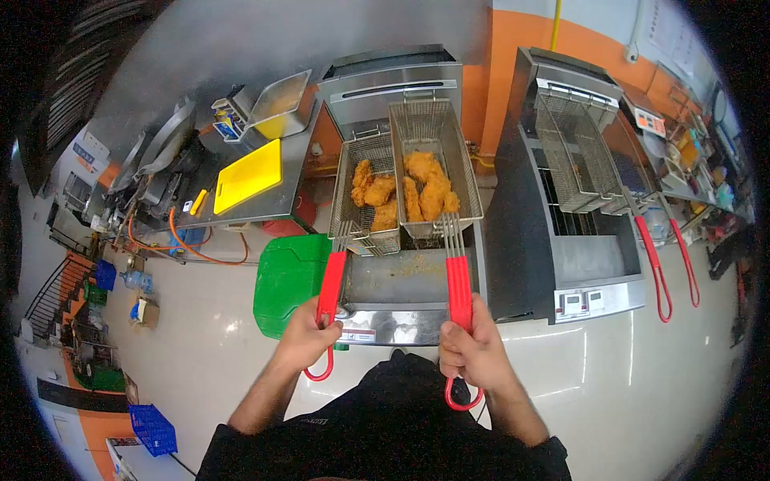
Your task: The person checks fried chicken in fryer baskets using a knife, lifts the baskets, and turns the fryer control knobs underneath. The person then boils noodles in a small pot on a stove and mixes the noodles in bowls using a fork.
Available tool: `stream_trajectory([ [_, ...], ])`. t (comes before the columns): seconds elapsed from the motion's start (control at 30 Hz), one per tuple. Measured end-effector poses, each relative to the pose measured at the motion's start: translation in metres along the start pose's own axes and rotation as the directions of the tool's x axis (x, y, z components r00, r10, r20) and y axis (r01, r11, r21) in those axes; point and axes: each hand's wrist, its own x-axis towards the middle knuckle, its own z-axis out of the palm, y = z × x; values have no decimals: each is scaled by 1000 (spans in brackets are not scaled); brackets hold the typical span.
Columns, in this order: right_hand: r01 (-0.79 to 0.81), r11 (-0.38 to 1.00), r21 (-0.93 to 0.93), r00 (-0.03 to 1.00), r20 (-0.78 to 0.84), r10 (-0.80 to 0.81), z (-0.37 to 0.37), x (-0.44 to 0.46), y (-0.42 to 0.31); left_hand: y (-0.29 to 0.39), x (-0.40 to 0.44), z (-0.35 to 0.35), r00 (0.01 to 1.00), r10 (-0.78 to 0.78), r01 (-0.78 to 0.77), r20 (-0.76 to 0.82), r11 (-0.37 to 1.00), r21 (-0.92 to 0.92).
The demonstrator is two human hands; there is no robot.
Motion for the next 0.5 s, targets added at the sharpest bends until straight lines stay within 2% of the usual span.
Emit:
stream_trajectory([
  [0.07,60,998,-29,997,-44,-61,14,-1,-12,12,-8,-8,1000,-4,4,-8,998,-63],
  [0.2,112,993,-46,992,-59,-114,27,10,-26,31,-27,-25,999,-30,31,20,998,-46],
  [0.5,101,995,8,990,-95,-100,28,22,-32,83,-56,-53,999,-42,42,20,999,-28],
])
